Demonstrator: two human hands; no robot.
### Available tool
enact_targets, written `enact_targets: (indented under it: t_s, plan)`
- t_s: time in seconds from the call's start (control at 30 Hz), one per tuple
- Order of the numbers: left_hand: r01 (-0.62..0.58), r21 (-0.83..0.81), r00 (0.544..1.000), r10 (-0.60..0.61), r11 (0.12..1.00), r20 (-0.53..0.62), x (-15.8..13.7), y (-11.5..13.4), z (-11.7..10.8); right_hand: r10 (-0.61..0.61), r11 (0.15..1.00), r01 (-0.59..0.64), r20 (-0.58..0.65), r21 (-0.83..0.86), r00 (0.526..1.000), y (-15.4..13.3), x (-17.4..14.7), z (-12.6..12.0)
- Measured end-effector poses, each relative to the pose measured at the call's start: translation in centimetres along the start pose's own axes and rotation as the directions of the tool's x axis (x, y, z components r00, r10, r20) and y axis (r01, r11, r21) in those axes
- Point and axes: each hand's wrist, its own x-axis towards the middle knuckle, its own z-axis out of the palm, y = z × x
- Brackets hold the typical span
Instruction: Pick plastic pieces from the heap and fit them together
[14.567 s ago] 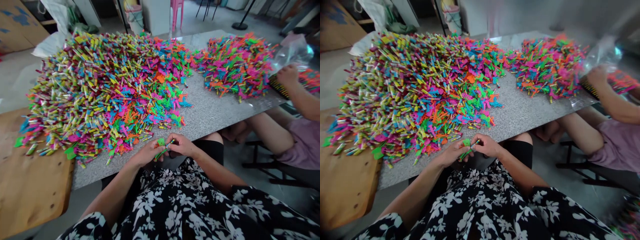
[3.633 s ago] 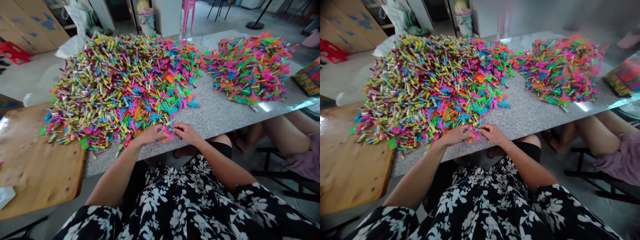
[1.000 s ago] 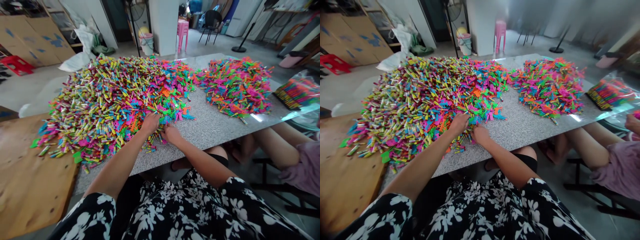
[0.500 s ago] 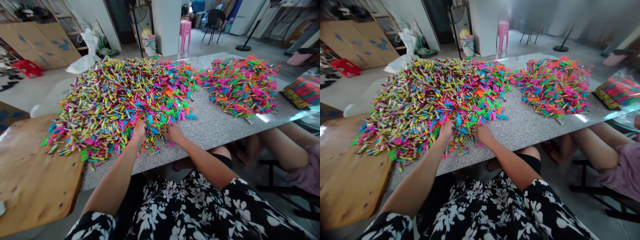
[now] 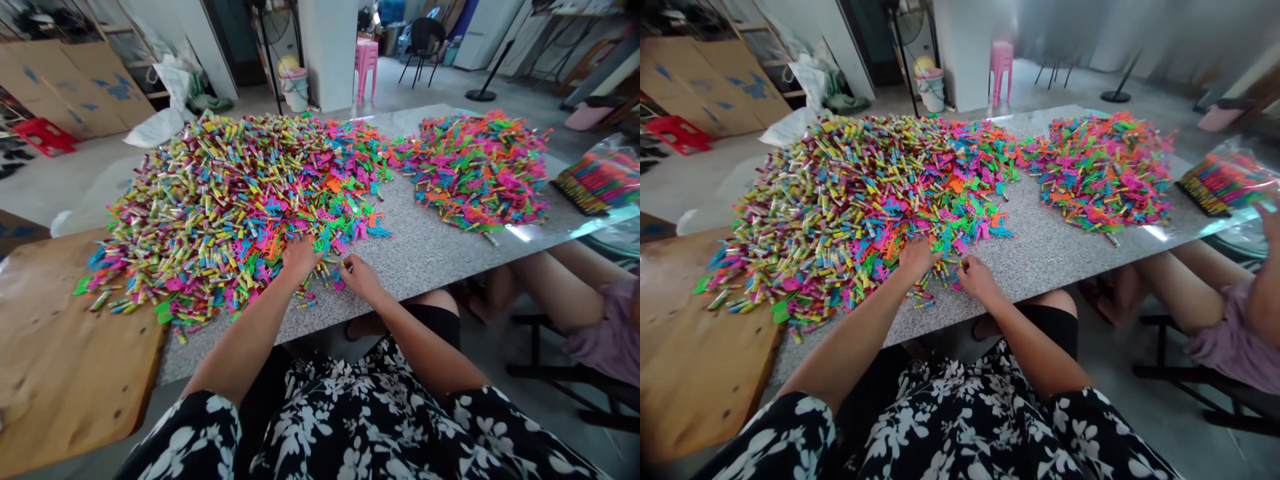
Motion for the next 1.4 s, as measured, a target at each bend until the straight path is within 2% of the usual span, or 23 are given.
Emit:
enact_targets:
  t_s: [0.1, 0.17, 0.2, 0.23, 0.27, 0.3, 0.37, 0.4, 0.43, 0.5, 0.6, 0.7, 0.77, 0.87, 0.93, 0.97, 1.03, 1.13, 1.23, 1.4]
  plan:
    - [-0.085, -0.07, 0.996, 0.084, 0.994, -0.015, 0.3, 0.5, 0.1, 0.017, 0.999, -0.017, 0.0, 0.033, 1.0, 0.2, -0.6, 0.1]
    - [-0.062, -0.24, 0.998, 0.06, 0.969, -0.017, 0.2, 0.6, -0.1, 0.029, 0.996, -0.026, -0.025, 0.088, 0.999, 0.2, -0.7, -0.3]
    - [-0.033, -0.37, 0.999, 0.03, 0.928, -0.014, 0.1, 0.5, -0.2, 0.028, 0.992, -0.022, -0.045, 0.128, 0.999, 0.2, -0.8, -0.6]
    - [0.004, -0.523, 1.0, -0.006, 0.852, -0.001, -0.2, 0.5, -0.5, 0.023, 0.985, -0.011, -0.067, 0.175, 0.997, 0.1, -0.8, -1.0]
    - [0.048, -0.679, 0.999, -0.037, 0.733, 0.031, -0.4, 0.4, -0.8, 0.015, 0.974, 0.005, -0.087, 0.226, 0.996, -0.1, -0.8, -1.4]
    - [0.101, -0.81, 0.995, -0.054, 0.577, 0.085, -0.7, 0.3, -1.2, 0.003, 0.959, 0.026, -0.101, 0.283, 0.995, -0.3, -0.8, -1.9]
    - [0.225, -0.941, 0.974, -0.05, 0.253, 0.22, -1.5, 0.1, -1.9, -0.009, 0.907, 0.05, -0.099, 0.419, 0.995, -1.2, -0.9, -2.7]
    - [0.275, -0.952, 0.961, -0.039, 0.133, 0.272, -1.9, 0.1, -2.2, -0.011, 0.869, 0.047, -0.076, 0.492, 0.997, -1.7, -0.9, -3.0]
    - [0.308, -0.95, 0.951, -0.032, 0.053, 0.307, -2.3, 0.1, -2.5, -0.018, 0.826, 0.039, -0.043, 0.562, 0.999, -2.3, -1.0, -3.3]
    - [0.333, -0.943, 0.943, -0.021, -0.021, 0.333, -3.2, 0.4, -2.9, -0.057, 0.76, 0.031, 0.02, 0.649, 0.998, -3.4, -1.1, -3.5]
    - [0.334, -0.941, 0.942, 0.003, -0.049, 0.334, -4.2, 1.0, -3.0, -0.121, 0.755, 0.066, 0.041, 0.653, 0.992, -4.6, -1.3, -3.5]
    - [0.329, -0.943, 0.944, 0.02, -0.056, 0.329, -4.8, 1.4, -2.9, -0.098, 0.764, 0.05, 0.039, 0.643, 0.994, -4.7, -1.2, -3.5]
    - [0.322, -0.946, 0.947, 0.024, -0.046, 0.321, -5.0, 1.5, -2.9, -0.114, 0.803, 0.089, 0.005, 0.589, 0.993, -4.4, -1.0, -3.8]
    - [0.307, -0.951, 0.952, 0.032, -0.033, 0.306, -5.2, 1.5, -2.8, -0.205, 0.886, 0.212, -0.062, 0.411, 0.977, -3.9, -0.8, -4.2]
    - [0.308, -0.951, 0.951, 0.043, -0.037, 0.306, -5.4, 1.6, -2.7, -0.172, 0.896, 0.192, -0.086, 0.401, 0.981, -3.8, -0.8, -4.3]
    - [0.31, -0.95, 0.95, 0.046, -0.042, 0.308, -5.4, 1.6, -2.7, -0.122, 0.874, 0.148, -0.087, 0.463, 0.989, -3.9, -0.8, -4.2]
    - [0.314, -0.948, 0.949, 0.047, -0.047, 0.312, -5.5, 1.8, -2.6, -0.029, 0.763, 0.06, -0.058, 0.643, 0.998, -4.1, -0.9, -4.1]
    - [0.301, -0.952, 0.953, 0.047, -0.047, 0.299, -5.6, 2.1, -2.4, -0.005, 0.594, -0.004, 0.009, 0.804, 1.0, -4.7, -1.1, -3.7]
    - [0.296, -0.953, 0.954, 0.056, -0.063, 0.293, -5.8, 2.3, -2.4, 0.004, 0.55, -0.022, 0.024, 0.835, 1.0, -5.0, -1.1, -3.5]
    - [0.311, -0.947, 0.949, 0.071, -0.075, 0.307, -6.0, 2.4, -2.6, 0.03, 0.53, -0.012, -0.005, 0.848, 1.0, -4.9, -1.2, -3.7]
